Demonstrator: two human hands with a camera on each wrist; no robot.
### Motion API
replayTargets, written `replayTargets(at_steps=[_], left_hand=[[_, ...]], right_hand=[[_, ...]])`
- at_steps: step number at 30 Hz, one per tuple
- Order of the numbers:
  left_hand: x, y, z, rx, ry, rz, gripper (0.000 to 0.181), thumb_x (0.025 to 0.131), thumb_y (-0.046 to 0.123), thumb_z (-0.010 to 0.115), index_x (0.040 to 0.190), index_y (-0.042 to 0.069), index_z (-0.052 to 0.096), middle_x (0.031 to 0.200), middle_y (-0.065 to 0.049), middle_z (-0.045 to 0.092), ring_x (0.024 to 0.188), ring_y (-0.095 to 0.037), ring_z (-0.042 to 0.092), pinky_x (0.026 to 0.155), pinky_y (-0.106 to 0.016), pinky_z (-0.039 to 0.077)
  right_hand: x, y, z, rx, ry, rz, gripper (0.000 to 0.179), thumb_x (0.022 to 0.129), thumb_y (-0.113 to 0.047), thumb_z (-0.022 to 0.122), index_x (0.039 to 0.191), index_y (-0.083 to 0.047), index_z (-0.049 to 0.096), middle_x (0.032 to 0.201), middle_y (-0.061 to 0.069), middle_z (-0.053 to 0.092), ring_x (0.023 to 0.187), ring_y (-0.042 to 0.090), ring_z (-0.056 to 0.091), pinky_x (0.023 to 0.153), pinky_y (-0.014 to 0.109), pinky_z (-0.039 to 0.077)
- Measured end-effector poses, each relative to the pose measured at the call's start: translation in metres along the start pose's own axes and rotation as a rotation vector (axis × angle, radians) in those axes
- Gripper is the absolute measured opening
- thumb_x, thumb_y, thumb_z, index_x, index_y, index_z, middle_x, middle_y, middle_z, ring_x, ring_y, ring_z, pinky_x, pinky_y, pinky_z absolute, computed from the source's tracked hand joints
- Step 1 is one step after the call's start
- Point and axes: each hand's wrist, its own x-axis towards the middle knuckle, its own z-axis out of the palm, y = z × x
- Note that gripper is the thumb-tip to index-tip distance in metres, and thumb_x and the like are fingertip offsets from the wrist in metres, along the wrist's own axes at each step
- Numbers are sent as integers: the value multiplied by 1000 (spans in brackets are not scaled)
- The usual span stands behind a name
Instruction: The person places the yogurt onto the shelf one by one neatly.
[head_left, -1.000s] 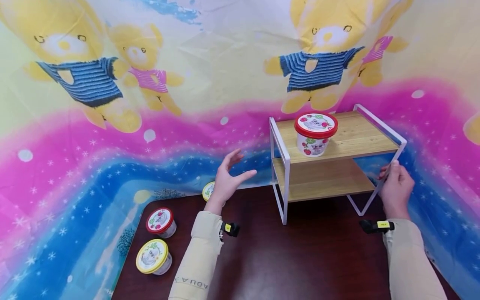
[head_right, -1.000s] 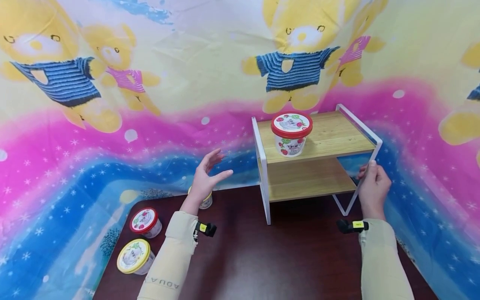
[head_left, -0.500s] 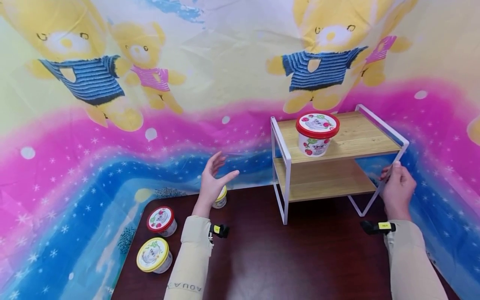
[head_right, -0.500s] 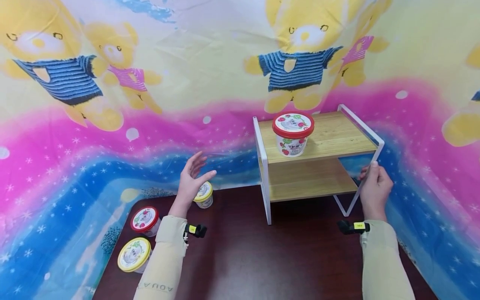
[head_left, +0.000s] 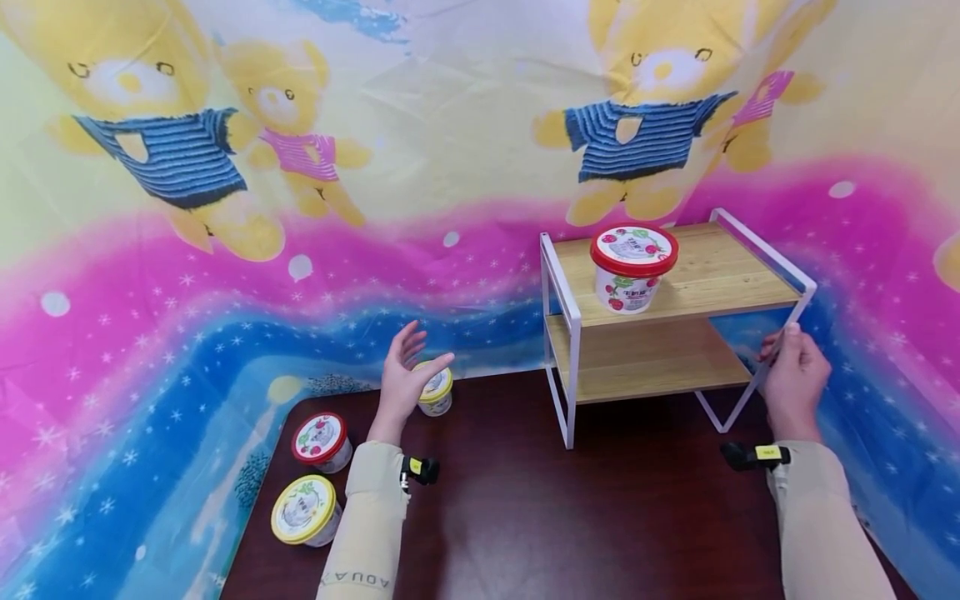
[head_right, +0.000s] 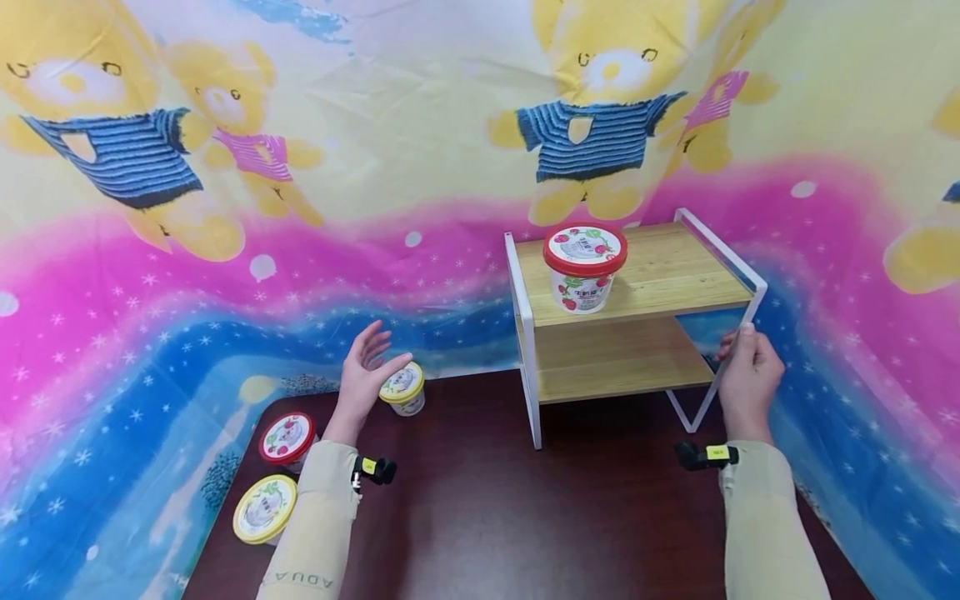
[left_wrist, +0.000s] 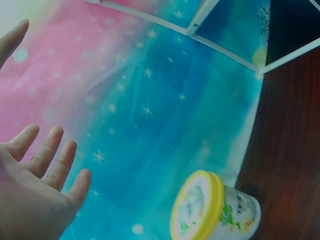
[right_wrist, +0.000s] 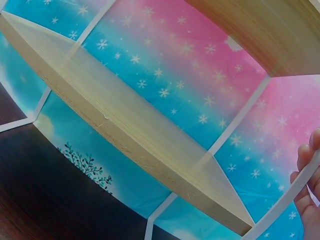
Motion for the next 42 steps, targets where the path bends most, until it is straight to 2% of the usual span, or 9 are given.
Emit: replayTargets(at_steps=[7,10,17,24,33,37,42], left_hand=[[14,-53,-8,21,64,-70,87,87,28,84,157,15,36,149,-10,47,138,-32,41,114,-50,30],[17,-67,-8,43,88,-77,89,85,32,85,157,15,35,150,-13,46,139,-35,39,114,-54,29],[23,-81,-9,102,109,-127,99,82,41,87,159,11,31,156,-17,37,143,-34,33,113,-55,32],[30,-102,-3,147,203,-168,105,77,44,90,158,10,33,157,-15,36,144,-34,32,113,-53,33],[31,-130,9,341,309,-191,110,72,41,93,157,6,33,154,-19,35,140,-38,32,113,-55,30],[32,-137,9,434,307,-211,112,71,40,93,157,4,31,151,-23,37,136,-41,37,111,-57,33],[35,-143,10,524,253,-254,115,73,41,92,159,3,25,155,-23,34,138,-44,34,111,-61,30]], right_hand=[[-1,1,0,-12,4,6,41,107,-32,52,87,0,69,76,-2,63,69,9,58,70,15,49],[-2,0,0,-8,4,12,40,107,-32,52,87,-1,69,77,-2,63,69,9,58,70,15,49],[-3,0,-1,11,6,24,41,107,-31,53,86,1,68,76,-1,63,69,10,58,70,15,49],[-1,2,-1,-3,-1,-6,43,107,-31,52,86,4,66,77,-1,63,70,10,58,70,16,49],[1,0,0,-74,-9,-47,48,108,-33,49,87,8,63,76,-4,63,73,10,57,70,19,47],[-1,-1,2,-99,-2,-37,47,108,-34,49,86,4,65,76,-4,63,73,10,56,71,20,45],[-3,-1,1,-102,3,-34,47,108,-35,49,85,3,65,76,-2,63,72,10,57,71,20,45]])
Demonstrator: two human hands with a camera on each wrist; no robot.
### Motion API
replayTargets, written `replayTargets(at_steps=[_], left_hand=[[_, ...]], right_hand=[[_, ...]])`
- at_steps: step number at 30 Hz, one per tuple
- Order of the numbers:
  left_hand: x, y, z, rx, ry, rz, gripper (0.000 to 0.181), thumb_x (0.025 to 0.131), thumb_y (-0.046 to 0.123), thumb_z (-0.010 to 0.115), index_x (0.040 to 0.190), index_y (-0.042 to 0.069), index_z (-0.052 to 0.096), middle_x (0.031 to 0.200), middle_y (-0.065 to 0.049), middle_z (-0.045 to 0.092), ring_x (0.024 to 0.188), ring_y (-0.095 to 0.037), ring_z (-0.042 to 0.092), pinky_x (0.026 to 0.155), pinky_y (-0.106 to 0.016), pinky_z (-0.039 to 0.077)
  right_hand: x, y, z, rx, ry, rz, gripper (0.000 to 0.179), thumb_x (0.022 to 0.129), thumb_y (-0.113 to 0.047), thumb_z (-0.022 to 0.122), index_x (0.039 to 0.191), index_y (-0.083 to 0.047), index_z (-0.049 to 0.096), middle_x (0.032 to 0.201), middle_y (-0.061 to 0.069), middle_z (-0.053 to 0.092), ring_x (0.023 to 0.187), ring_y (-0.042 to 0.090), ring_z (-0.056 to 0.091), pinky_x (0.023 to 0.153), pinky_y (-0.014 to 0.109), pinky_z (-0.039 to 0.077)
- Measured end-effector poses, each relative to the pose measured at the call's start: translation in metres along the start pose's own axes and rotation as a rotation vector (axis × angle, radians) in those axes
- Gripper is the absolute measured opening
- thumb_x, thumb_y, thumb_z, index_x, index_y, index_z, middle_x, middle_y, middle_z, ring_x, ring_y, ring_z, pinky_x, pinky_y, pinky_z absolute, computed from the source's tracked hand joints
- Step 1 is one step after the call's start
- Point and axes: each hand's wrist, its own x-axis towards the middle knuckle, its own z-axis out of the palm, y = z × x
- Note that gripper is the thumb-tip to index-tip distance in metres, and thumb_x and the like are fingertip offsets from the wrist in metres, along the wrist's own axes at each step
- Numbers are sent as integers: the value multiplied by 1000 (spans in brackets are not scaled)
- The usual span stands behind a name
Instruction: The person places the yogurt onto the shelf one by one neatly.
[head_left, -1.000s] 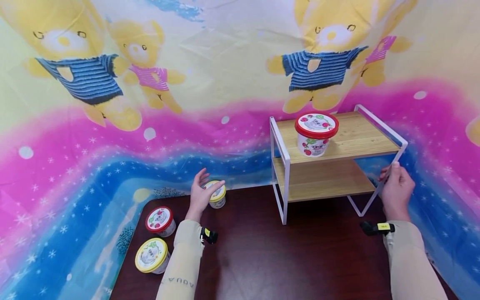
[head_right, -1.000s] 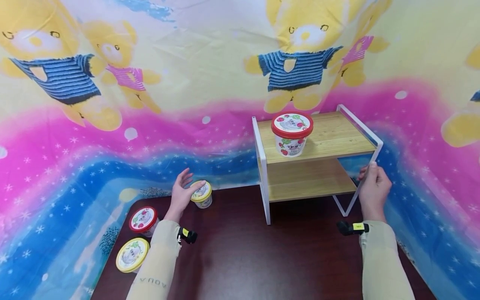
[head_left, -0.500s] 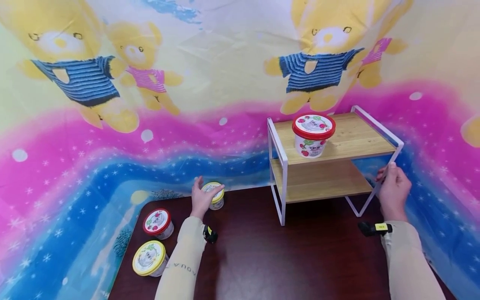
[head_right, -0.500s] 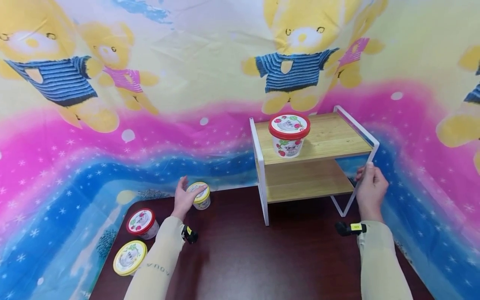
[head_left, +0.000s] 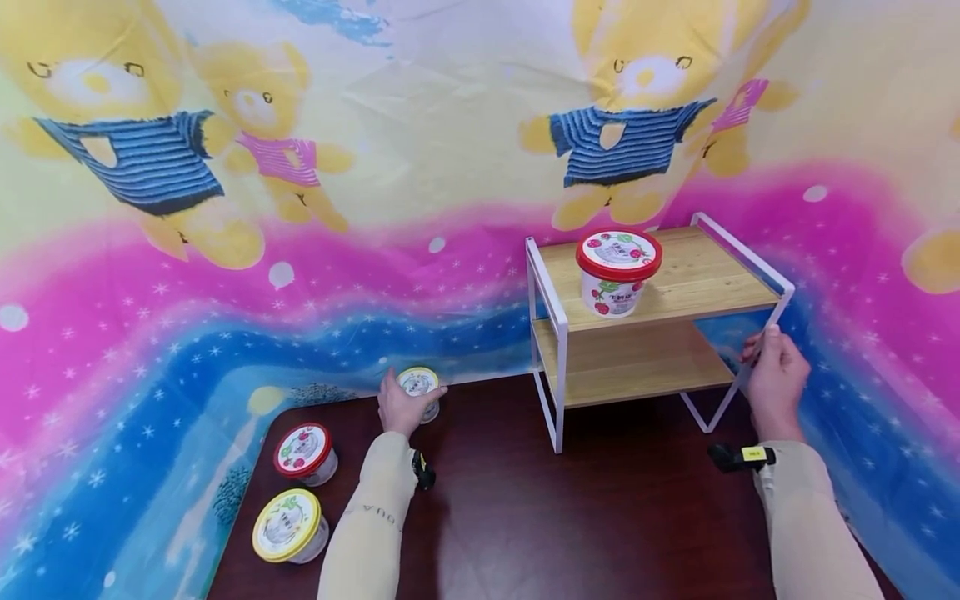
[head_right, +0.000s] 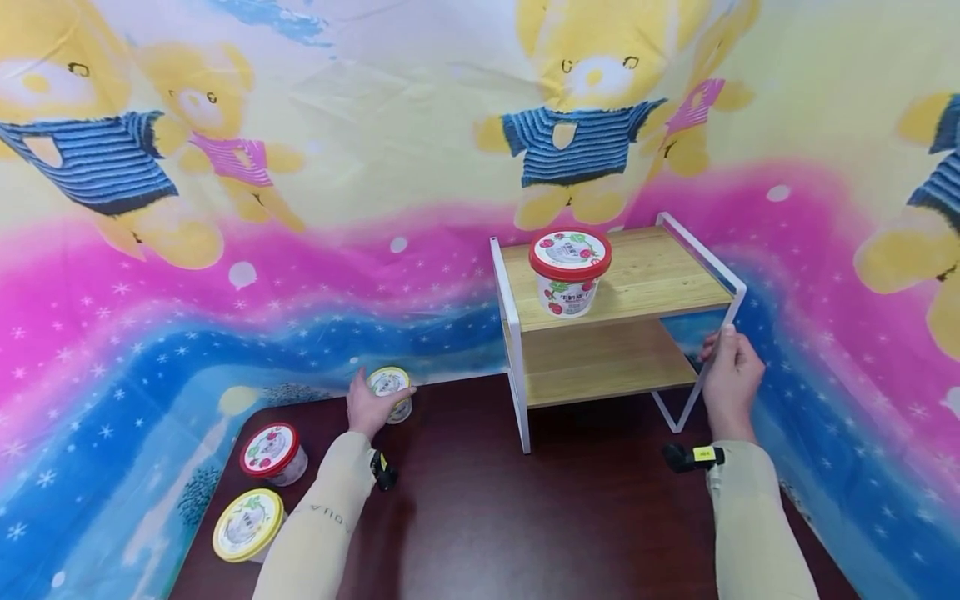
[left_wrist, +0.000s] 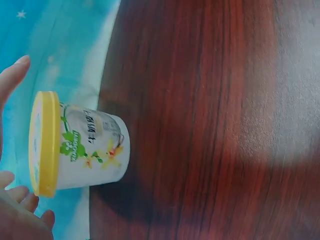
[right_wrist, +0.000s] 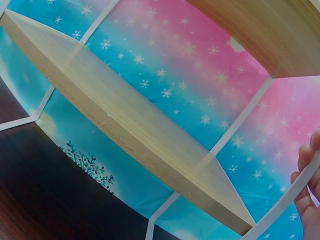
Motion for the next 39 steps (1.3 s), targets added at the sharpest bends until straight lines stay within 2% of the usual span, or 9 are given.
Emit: replayTargets(at_steps=[6,10,15,19,22,26,30,39], left_hand=[[3,-5,4,71,-34,-21,122,72,46,90,160,2,18,158,-24,29,141,-45,31,113,-62,27],[3,-5,8,60,-32,-61,126,71,47,91,161,3,15,158,-24,27,141,-45,29,113,-61,28],[6,-7,14,51,-33,-76,129,70,49,90,162,4,11,157,-26,26,140,-47,29,110,-62,30],[8,-12,16,61,-9,-107,127,70,47,91,161,5,13,155,-26,30,139,-47,31,110,-62,30],[9,-16,16,83,12,-125,124,70,45,92,160,4,17,152,-26,34,137,-47,33,110,-62,32],[10,-16,16,110,-5,-96,120,71,43,92,159,2,21,148,-27,36,133,-48,37,108,-61,35],[9,-12,18,110,-32,-70,115,72,39,92,157,-1,25,143,-28,37,128,-48,42,104,-60,39],[3,-17,24,70,-1,-13,104,70,29,93,150,-3,35,132,-27,41,121,-45,44,101,-58,42]], right_hand=[[1,2,-1,-8,-9,7,48,108,-35,48,87,5,64,78,-2,63,74,11,57,70,19,46],[4,3,-2,-15,-28,6,48,108,-35,47,88,4,64,79,-3,63,75,10,56,72,19,46],[5,2,-2,13,-17,5,47,108,-34,49,85,4,64,77,-2,63,72,10,56,69,18,46],[2,1,-1,4,-21,48,46,108,-35,50,83,0,65,77,-2,62,73,11,56,71,21,44],[1,2,-1,-14,-31,51,47,108,-36,49,83,0,64,77,-3,63,73,12,56,71,22,43],[3,3,-1,-19,-29,22,48,108,-36,47,84,2,64,77,-4,63,73,12,55,70,22,43],[3,4,-2,2,-19,36,47,108,-36,48,84,1,65,77,-2,63,73,12,55,70,22,43],[2,1,-1,1,-8,71,46,108,-37,49,84,-1,66,79,-2,63,75,12,55,72,23,43]])
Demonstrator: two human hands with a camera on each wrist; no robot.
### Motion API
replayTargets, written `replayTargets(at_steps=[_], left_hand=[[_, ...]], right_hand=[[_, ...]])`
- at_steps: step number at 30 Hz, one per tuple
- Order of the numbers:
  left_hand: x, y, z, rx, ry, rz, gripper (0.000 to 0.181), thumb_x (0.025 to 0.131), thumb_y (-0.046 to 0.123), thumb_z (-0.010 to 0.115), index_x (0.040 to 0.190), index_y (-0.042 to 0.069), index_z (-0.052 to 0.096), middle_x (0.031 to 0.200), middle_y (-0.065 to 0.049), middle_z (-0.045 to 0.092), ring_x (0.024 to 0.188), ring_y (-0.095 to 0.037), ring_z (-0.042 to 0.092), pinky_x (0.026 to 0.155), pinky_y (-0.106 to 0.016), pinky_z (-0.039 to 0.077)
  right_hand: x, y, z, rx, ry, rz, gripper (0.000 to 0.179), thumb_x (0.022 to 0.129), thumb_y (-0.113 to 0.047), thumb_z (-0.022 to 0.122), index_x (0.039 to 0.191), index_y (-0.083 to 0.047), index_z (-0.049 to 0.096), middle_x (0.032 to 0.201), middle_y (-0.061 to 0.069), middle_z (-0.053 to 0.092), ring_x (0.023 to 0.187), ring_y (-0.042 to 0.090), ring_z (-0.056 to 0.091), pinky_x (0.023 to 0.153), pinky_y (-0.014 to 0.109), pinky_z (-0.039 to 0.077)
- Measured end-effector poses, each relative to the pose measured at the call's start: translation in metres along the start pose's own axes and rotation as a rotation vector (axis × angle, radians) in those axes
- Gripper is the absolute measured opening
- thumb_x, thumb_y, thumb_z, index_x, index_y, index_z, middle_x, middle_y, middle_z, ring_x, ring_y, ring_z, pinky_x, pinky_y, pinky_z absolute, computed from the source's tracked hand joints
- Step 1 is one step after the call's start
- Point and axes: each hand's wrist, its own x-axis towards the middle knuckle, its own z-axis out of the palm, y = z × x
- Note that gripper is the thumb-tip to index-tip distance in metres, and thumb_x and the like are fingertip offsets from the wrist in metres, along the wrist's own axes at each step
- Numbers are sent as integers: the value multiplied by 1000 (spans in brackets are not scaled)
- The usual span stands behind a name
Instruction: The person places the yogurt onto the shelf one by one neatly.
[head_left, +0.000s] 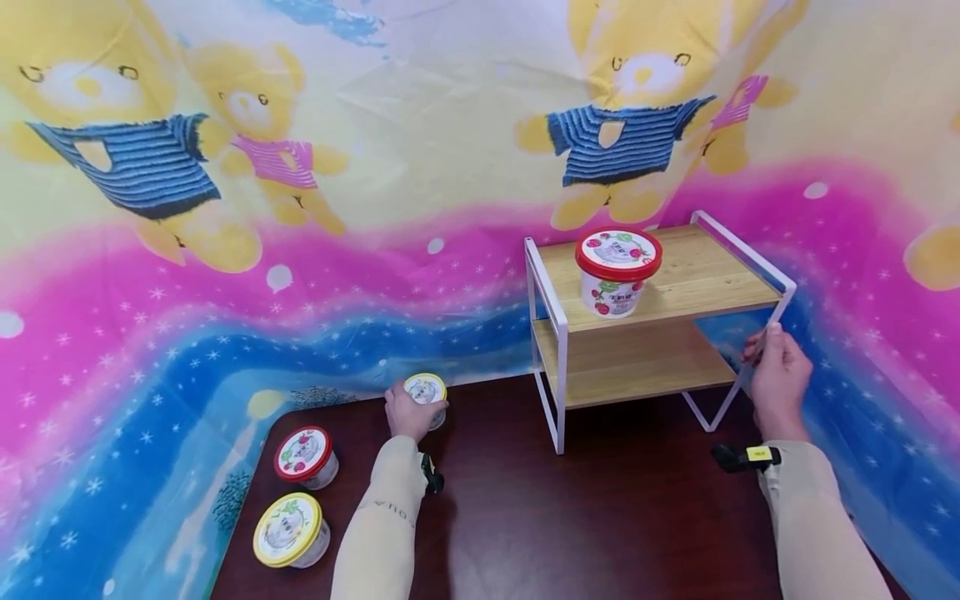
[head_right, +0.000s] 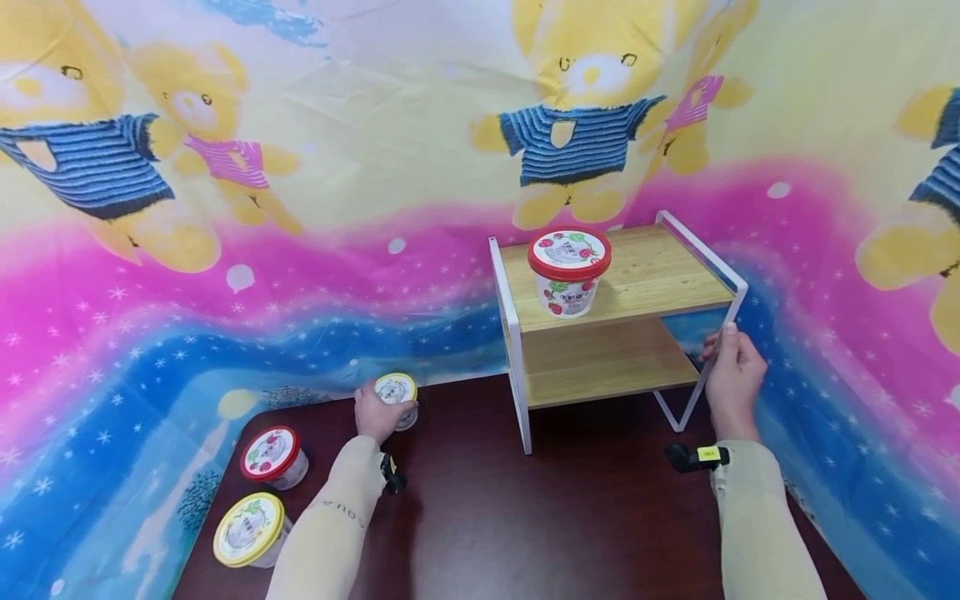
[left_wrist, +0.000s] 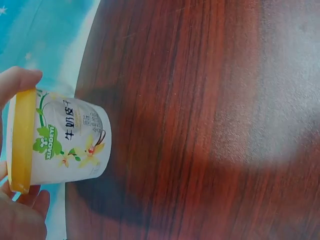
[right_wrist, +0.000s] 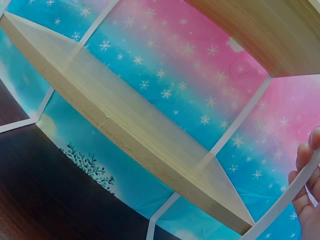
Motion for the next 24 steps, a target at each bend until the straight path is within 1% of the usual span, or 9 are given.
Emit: replayTargets(at_steps=[5,7,12,15,18,21,24], left_hand=[[-8,-3,-1,-51,-9,16,100,70,26,93,149,1,37,131,-23,41,118,-42,46,99,-58,43],[-12,-5,-1,-77,-10,34,101,69,25,94,149,0,37,131,-23,42,117,-41,47,99,-58,44],[-20,-12,4,-140,-9,64,109,68,26,96,153,2,32,135,-20,43,121,-38,47,103,-56,42],[-24,-16,7,-208,6,49,112,66,26,98,152,3,31,136,-19,44,123,-36,46,106,-55,40],[-28,-19,9,-260,23,30,107,65,24,98,149,4,33,135,-18,47,123,-36,46,106,-55,40],[-29,-20,10,-277,29,8,102,67,23,97,146,6,36,133,-16,50,121,-34,48,106,-54,40],[-28,-19,9,-276,28,-14,98,69,25,96,145,8,37,133,-15,52,121,-34,50,105,-55,40]], right_hand=[[0,1,1,20,3,-23,46,107,-36,49,83,-1,66,78,-4,63,73,11,55,70,22,44],[0,1,1,38,3,-37,47,108,-35,50,82,1,65,77,-4,63,72,11,55,69,21,44],[2,3,0,88,-1,-65,48,107,-34,51,81,5,63,77,-2,64,69,11,57,66,19,46],[2,3,-1,90,4,-59,47,107,-35,52,80,3,64,78,-1,64,69,11,57,67,19,46],[1,3,0,69,13,-50,47,106,-35,52,77,-1,64,78,0,64,69,10,57,67,19,45],[1,3,0,60,15,-45,47,106,-35,52,76,-2,64,78,0,64,69,11,57,67,19,45],[0,2,1,85,6,-38,47,106,-35,52,79,2,64,78,0,64,69,11,56,67,19,46]])
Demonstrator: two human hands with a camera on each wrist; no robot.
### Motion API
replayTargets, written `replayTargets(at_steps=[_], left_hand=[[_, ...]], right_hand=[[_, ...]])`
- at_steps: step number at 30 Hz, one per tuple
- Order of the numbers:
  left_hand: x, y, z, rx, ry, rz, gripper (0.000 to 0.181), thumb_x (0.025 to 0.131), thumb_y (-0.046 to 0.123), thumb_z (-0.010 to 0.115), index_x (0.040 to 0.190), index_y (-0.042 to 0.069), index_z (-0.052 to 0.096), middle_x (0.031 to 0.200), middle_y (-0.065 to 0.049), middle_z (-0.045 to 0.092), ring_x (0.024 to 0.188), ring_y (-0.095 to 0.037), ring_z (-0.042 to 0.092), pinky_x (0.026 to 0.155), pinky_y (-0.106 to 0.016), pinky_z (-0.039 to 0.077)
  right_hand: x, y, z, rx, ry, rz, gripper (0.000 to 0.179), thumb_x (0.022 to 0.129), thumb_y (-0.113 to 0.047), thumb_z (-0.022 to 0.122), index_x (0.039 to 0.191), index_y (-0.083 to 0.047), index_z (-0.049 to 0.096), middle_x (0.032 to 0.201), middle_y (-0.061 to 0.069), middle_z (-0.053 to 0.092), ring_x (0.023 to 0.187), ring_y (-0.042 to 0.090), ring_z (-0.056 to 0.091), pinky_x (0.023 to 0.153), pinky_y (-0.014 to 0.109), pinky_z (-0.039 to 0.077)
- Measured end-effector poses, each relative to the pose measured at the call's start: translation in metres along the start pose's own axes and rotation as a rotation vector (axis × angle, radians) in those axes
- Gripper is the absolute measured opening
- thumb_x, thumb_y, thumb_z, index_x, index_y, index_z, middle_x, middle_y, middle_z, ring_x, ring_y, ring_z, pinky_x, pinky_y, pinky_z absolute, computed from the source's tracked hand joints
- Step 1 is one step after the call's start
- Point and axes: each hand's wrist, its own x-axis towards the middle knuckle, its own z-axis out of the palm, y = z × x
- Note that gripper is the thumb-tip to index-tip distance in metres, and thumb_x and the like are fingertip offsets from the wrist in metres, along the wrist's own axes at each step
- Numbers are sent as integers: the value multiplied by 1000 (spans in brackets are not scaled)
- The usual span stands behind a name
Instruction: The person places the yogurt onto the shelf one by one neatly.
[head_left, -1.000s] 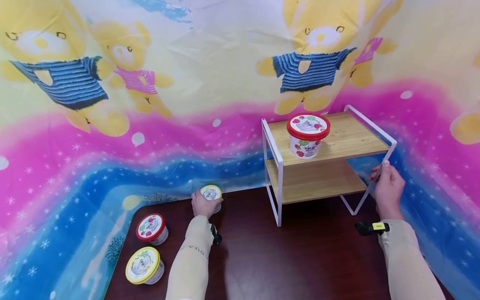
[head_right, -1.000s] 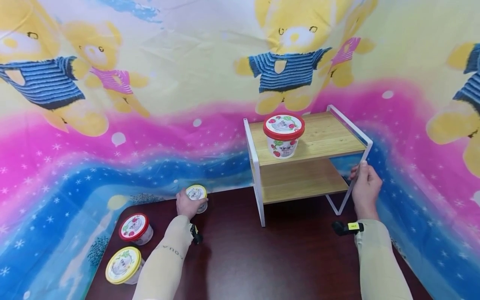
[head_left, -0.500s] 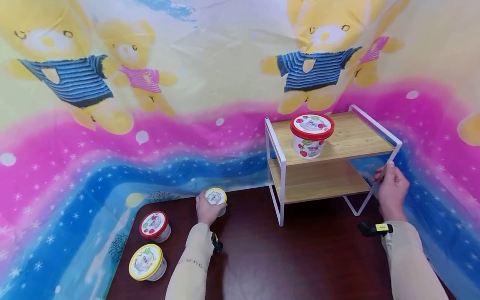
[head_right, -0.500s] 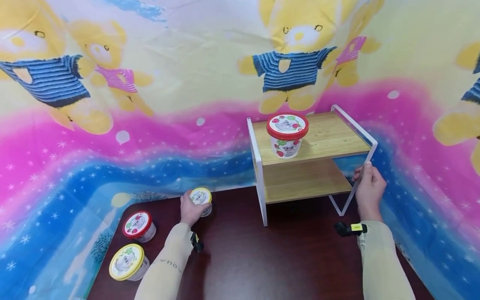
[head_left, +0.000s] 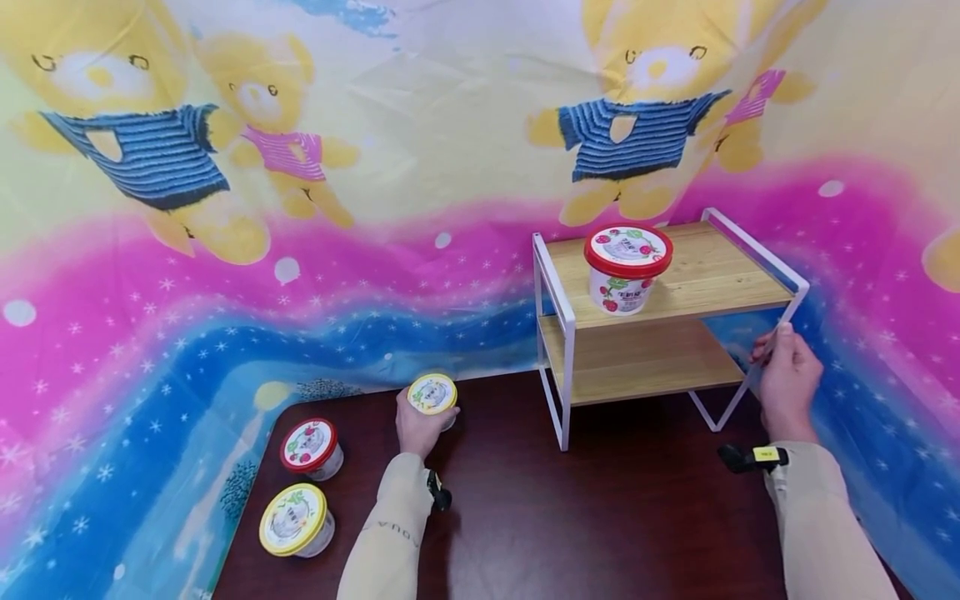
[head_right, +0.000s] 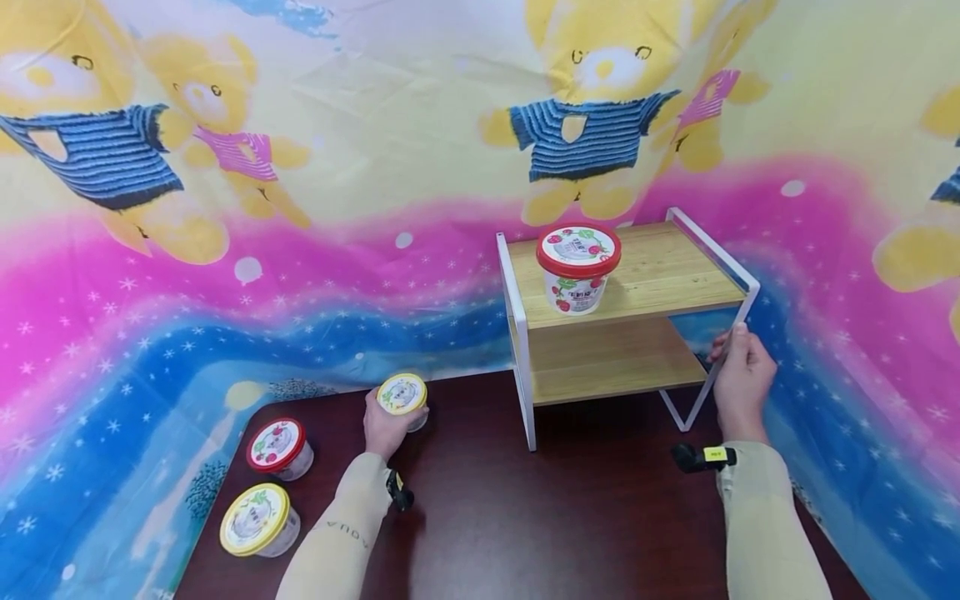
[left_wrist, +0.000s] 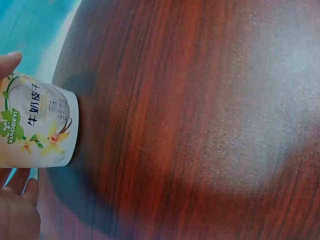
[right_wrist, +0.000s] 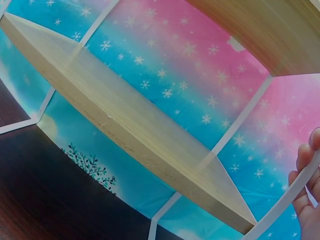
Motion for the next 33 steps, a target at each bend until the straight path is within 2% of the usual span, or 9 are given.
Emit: replayTargets(at_steps=[4,8,13,17,19,26,29,33], left_hand=[[3,3,0,1,-6,-24,99,70,28,96,146,9,36,134,-15,52,122,-33,49,105,-55,40],[4,5,1,-4,-19,-35,99,70,28,96,146,10,36,134,-14,52,122,-33,49,105,-54,41],[4,5,1,-2,-29,-20,99,68,25,96,145,8,37,132,-15,53,121,-33,50,103,-54,42],[3,3,1,5,-43,7,100,66,25,97,145,6,38,131,-16,54,120,-35,52,102,-54,43],[3,2,2,8,-55,14,101,65,25,97,145,7,38,131,-15,54,121,-34,52,103,-53,43],[3,-4,4,-2,-79,17,107,66,23,98,149,10,32,135,-16,52,124,-35,49,105,-57,41],[0,-6,5,-8,-74,4,108,66,19,98,149,10,30,136,-16,51,125,-36,49,105,-57,41],[1,-8,4,14,-41,2,101,65,21,99,144,8,39,134,-17,55,124,-36,51,105,-54,42]], right_hand=[[0,-1,0,22,-7,-10,49,107,-34,52,83,7,63,77,-1,64,68,11,56,66,19,46],[0,-1,0,22,-4,-21,49,107,-34,52,82,7,63,76,-2,64,68,10,57,66,19,46],[0,0,0,9,-6,-22,48,107,-34,52,82,6,63,76,-2,63,69,11,56,68,19,45],[0,-1,0,50,-15,-30,48,107,-33,53,84,8,63,75,0,63,70,12,55,68,19,45],[1,-1,0,77,-18,-30,47,107,-32,53,85,8,63,74,1,62,70,13,54,68,19,45],[3,0,-1,70,-20,-22,47,107,-33,53,87,8,65,74,0,63,69,13,56,67,19,46],[2,2,-2,58,-23,-15,47,107,-33,52,88,8,65,74,-1,63,69,12,56,68,18,46],[1,1,-1,51,-25,-25,48,107,-32,52,88,11,63,74,0,63,68,12,56,67,18,47]])
